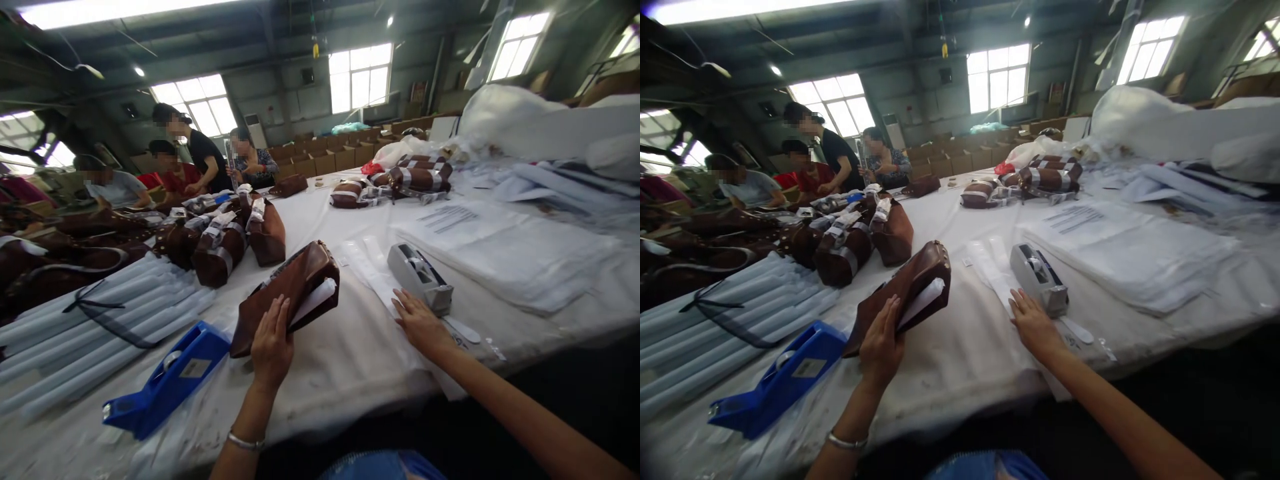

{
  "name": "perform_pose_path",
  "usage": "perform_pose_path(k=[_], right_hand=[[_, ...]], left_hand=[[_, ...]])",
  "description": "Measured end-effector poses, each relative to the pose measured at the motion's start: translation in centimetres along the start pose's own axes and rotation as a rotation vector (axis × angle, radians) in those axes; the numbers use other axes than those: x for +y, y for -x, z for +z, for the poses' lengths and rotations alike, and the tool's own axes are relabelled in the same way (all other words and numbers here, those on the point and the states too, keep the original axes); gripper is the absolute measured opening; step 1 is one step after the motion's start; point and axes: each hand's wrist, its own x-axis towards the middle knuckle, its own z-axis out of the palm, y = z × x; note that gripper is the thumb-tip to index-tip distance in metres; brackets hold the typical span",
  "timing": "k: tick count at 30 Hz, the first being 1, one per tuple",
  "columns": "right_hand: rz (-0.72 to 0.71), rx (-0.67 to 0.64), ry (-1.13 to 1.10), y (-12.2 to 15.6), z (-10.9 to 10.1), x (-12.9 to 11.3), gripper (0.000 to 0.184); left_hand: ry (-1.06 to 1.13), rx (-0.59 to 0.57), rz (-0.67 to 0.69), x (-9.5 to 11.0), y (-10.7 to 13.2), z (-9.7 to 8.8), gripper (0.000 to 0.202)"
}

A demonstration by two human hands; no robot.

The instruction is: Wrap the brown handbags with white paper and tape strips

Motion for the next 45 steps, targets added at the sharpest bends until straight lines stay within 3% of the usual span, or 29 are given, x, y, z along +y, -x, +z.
perform_pose_path(k=[3, 8, 13, 16, 18, 22, 26, 31, 36, 40, 45], right_hand=[[-0.022, -0.072, 0.137, 0.0, 1.3, 2.2, 0.035], [-0.08, -0.099, 0.08, -2.0, 0.8, 2.3, 0.025], [-0.082, -0.067, -0.093, -3.0, -2.5, -1.1, 0.026], [-0.135, -0.221, -0.337, -2.6, -4.3, -4.0, 0.028], [-0.116, -0.304, -0.435, -2.5, -4.4, -5.2, 0.032], [0.078, -0.202, -0.274, -4.0, -0.7, -5.8, 0.056], [0.047, -0.292, -0.13, -5.4, 4.2, -6.7, 0.076], [-0.257, -0.294, -0.252, -6.7, 6.4, -9.0, 0.071], [-0.418, -0.155, -0.483, -9.8, 7.4, -9.9, 0.041], [-0.237, -0.037, -0.692, -10.2, 7.6, -8.9, 0.028], [0.308, 0.304, -0.767, -9.4, 4.4, -5.1, 0.041]], left_hand=[[-0.001, -0.001, 0.007, 0.5, 0.0, 0.2, 0.081], [-0.002, 0.004, 0.008, 0.6, 0.0, 0.4, 0.081], [0.006, 0.005, -0.028, 0.0, -0.3, 0.3, 0.08], [0.011, 0.015, -0.034, 0.0, -0.4, 0.2, 0.079], [0.013, 0.013, -0.041, 0.1, -0.4, 0.2, 0.079], [0.009, 0.016, -0.053, 0.2, -0.6, 0.2, 0.081], [0.014, 0.011, -0.053, 0.2, -0.7, 0.3, 0.081], [-0.01, 0.01, -0.012, 0.3, -0.2, 0.7, 0.078], [-0.041, -0.028, 0.017, 1.0, 0.3, 1.6, 0.077], [-0.086, -0.035, 0.042, 1.8, 0.7, 2.5, 0.072], [-0.12, -0.005, 0.105, 3.1, 2.2, 4.2, 0.06]])
